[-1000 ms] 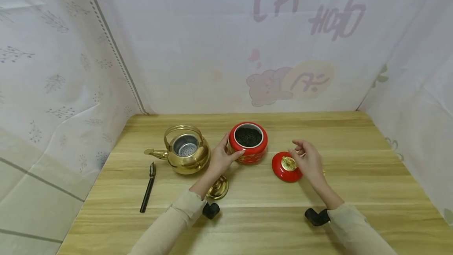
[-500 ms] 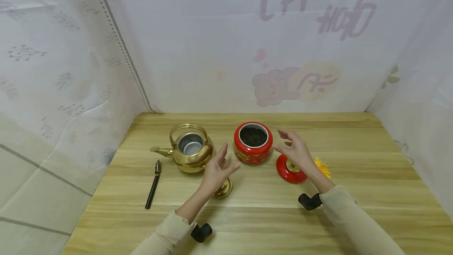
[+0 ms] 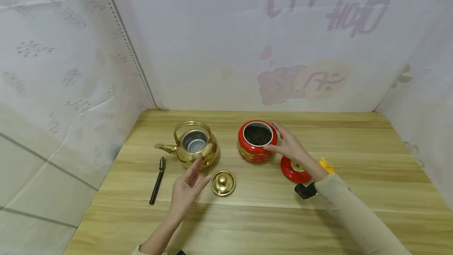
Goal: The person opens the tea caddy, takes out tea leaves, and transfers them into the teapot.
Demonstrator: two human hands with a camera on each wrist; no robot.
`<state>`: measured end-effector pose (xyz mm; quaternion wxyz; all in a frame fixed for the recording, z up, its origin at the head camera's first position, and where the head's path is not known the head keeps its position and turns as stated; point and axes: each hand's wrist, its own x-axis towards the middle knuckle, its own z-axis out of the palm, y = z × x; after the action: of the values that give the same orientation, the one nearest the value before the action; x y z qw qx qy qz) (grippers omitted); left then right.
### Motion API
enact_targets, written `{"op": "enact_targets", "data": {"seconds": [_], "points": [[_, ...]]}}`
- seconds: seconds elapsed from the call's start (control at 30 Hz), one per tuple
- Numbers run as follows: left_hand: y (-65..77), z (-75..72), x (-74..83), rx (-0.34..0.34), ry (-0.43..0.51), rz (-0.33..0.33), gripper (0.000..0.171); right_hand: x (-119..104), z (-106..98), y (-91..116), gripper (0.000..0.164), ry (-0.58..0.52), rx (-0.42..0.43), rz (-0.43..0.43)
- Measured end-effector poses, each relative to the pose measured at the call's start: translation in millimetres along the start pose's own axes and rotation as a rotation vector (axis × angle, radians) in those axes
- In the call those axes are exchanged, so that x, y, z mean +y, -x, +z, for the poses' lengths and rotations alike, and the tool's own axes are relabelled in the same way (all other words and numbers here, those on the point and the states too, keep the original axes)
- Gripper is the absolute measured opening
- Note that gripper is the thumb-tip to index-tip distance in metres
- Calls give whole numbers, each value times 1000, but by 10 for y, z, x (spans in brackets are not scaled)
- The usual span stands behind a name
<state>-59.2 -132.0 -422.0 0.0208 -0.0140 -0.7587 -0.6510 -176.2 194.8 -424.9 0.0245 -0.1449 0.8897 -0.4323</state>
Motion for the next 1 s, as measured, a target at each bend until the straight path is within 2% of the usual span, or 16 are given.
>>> {"op": "enact_targets", "data": {"seconds": [0.17, 0.37, 0.5, 0.67, 0.9, 1.0], "points": [[117, -341, -80, 156, -118, -43, 60, -14, 7, -29, 96, 36, -36, 34], [221, -765, -262, 333, -291, -88, 54, -16, 35, -50, 95, 33, -51, 23], [261, -953, -373, 421, -393, -101, 50, -14, 50, -55, 95, -7, -50, 26], [273, -1038, -456, 446, -487, -90, 46, 21, 23, -38, 94, -31, -42, 41], [292, -1089, -509, 406, -573, -116, 39, 32, 23, -46, 93, -12, -47, 38], [302, -1114, -540, 393, -643, -124, 36, 29, 48, -58, 92, -18, -51, 28]]}}
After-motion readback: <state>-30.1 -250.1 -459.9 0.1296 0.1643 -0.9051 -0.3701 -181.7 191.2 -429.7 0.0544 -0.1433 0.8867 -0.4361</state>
